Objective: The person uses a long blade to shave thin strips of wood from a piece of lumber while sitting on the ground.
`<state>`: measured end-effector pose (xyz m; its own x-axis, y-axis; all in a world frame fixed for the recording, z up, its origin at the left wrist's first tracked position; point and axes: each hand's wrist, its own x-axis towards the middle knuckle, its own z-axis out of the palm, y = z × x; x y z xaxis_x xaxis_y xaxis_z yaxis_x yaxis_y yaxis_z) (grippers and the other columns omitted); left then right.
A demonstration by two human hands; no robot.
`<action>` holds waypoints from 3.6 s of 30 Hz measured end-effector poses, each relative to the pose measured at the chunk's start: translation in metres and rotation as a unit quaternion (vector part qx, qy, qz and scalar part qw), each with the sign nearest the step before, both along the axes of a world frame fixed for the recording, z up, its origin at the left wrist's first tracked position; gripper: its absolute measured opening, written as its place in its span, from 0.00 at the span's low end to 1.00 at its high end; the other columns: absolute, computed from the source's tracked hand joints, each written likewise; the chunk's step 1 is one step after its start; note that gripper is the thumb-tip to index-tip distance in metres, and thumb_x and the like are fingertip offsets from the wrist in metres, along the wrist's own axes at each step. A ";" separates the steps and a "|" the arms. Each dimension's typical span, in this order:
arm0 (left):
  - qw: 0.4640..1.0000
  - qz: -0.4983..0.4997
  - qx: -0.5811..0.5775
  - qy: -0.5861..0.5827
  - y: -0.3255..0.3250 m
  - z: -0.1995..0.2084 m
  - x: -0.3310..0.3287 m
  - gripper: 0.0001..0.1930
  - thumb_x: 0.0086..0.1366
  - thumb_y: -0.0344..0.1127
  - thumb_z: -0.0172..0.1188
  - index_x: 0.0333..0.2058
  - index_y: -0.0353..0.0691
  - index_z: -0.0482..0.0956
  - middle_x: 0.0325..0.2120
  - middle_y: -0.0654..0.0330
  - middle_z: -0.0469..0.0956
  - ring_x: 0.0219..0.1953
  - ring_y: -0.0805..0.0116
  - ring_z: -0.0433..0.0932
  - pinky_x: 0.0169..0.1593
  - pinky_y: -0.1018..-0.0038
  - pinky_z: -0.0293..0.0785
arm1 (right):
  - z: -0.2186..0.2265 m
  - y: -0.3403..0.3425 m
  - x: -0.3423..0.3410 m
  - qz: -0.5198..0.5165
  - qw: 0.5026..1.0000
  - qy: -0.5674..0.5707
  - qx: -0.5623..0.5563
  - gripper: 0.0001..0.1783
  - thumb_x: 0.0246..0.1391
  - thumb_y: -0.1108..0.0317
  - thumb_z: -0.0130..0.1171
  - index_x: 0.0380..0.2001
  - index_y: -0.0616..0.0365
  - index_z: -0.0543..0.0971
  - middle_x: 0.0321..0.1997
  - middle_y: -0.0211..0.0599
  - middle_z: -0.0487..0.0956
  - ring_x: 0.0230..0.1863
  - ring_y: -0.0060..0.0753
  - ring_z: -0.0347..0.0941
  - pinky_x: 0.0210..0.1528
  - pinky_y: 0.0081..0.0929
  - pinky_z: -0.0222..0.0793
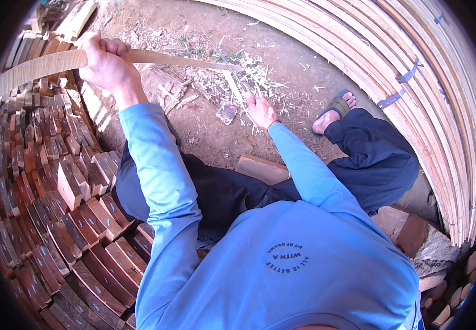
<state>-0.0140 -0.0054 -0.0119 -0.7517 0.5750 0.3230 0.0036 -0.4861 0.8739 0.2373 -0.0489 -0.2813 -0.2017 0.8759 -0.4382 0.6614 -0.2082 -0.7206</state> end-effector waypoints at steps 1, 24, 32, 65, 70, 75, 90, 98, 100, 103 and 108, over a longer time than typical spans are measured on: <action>1.000 0.007 0.002 -0.002 0.002 0.002 0.003 0.13 0.64 0.34 0.50 0.21 0.46 0.60 0.13 0.71 0.51 0.14 0.77 0.52 0.22 0.75 0.54 | -0.015 -0.001 -0.001 0.004 1.000 -0.027 0.004 0.38 0.62 0.41 0.39 0.31 0.72 0.80 0.31 0.64 0.80 0.39 0.61 0.79 0.49 0.46 0.72; 0.999 0.013 0.038 -0.014 0.002 0.001 -0.002 0.18 0.61 0.28 0.52 0.14 0.43 0.58 0.09 0.67 0.57 0.10 0.76 0.56 0.17 0.73 0.56 | 0.005 0.004 -0.003 0.031 0.999 -0.018 0.013 0.39 0.62 0.41 0.37 0.32 0.71 0.81 0.35 0.68 0.79 0.44 0.64 0.77 0.50 0.45 0.73; 0.999 0.042 -0.003 0.004 -0.006 0.001 -0.004 0.13 0.64 0.35 0.50 0.21 0.44 0.61 0.12 0.70 0.52 0.13 0.77 0.52 0.21 0.75 0.54 | 0.062 0.026 -0.008 0.056 0.994 0.016 -0.096 0.40 0.62 0.37 0.39 0.23 0.68 0.79 0.18 0.53 0.77 0.19 0.45 0.77 0.33 0.40 0.74; 1.000 0.017 0.010 -0.007 0.000 0.007 0.012 0.16 0.64 0.33 0.51 0.18 0.48 0.58 0.12 0.71 0.52 0.14 0.77 0.52 0.22 0.74 0.55 | -0.046 -0.002 0.015 0.004 0.998 -0.067 -0.014 0.37 0.63 0.41 0.37 0.27 0.67 0.80 0.24 0.56 0.79 0.30 0.55 0.78 0.43 0.47 0.73; 0.999 0.022 0.024 0.004 -0.005 0.003 -0.004 0.18 0.60 0.30 0.53 0.13 0.43 0.58 0.08 0.65 0.58 0.10 0.75 0.57 0.17 0.73 0.59 | 0.021 0.010 0.005 0.011 0.995 -0.020 -0.092 0.36 0.61 0.43 0.39 0.26 0.69 0.80 0.26 0.59 0.79 0.32 0.54 0.79 0.39 0.45 0.73; 1.000 0.007 0.018 0.008 -0.002 0.000 0.006 0.16 0.64 0.34 0.51 0.18 0.47 0.58 0.11 0.71 0.51 0.13 0.77 0.52 0.22 0.74 0.55 | -0.014 -0.006 -0.005 -0.008 0.999 0.013 0.029 0.39 0.62 0.40 0.37 0.30 0.69 0.81 0.31 0.62 0.79 0.38 0.61 0.78 0.48 0.48 0.71; 1.000 0.026 0.013 0.010 -0.003 0.008 0.015 0.16 0.64 0.32 0.51 0.18 0.47 0.58 0.12 0.71 0.52 0.14 0.78 0.53 0.21 0.74 0.55 | -0.055 0.000 0.001 0.019 0.998 -0.059 -0.003 0.39 0.64 0.40 0.36 0.30 0.70 0.80 0.23 0.56 0.79 0.30 0.52 0.80 0.44 0.44 0.75; 0.999 0.009 0.043 -0.005 -0.005 -0.001 -0.006 0.17 0.60 0.29 0.52 0.14 0.43 0.60 0.08 0.65 0.57 0.10 0.75 0.58 0.16 0.73 0.58 | 0.005 0.011 -0.001 0.027 0.999 -0.010 -0.026 0.39 0.62 0.40 0.39 0.32 0.70 0.81 0.31 0.61 0.81 0.42 0.56 0.80 0.52 0.46 0.70; 0.999 0.033 0.029 0.002 -0.007 0.002 0.000 0.18 0.60 0.29 0.52 0.13 0.43 0.59 0.08 0.65 0.58 0.10 0.75 0.58 0.16 0.73 0.57 | -0.020 -0.001 0.000 0.013 1.000 -0.013 0.024 0.39 0.62 0.40 0.38 0.34 0.71 0.81 0.33 0.63 0.80 0.45 0.58 0.78 0.55 0.46 0.69; 0.998 0.044 0.038 -0.003 -0.006 -0.002 -0.012 0.18 0.60 0.29 0.52 0.13 0.43 0.58 0.08 0.65 0.58 0.10 0.75 0.58 0.16 0.74 0.57 | 0.013 0.019 -0.004 0.016 0.988 -0.037 -0.149 0.40 0.62 0.40 0.37 0.34 0.73 0.81 0.34 0.64 0.81 0.44 0.58 0.79 0.54 0.46 0.70; 0.999 0.047 0.021 -0.001 -0.010 0.002 0.001 0.14 0.63 0.31 0.52 0.19 0.44 0.61 0.12 0.71 0.52 0.13 0.77 0.52 0.21 0.74 0.54 | 0.037 0.026 -0.011 0.049 0.998 -0.030 -0.030 0.39 0.62 0.41 0.38 0.31 0.72 0.81 0.33 0.66 0.79 0.41 0.60 0.79 0.50 0.48 0.71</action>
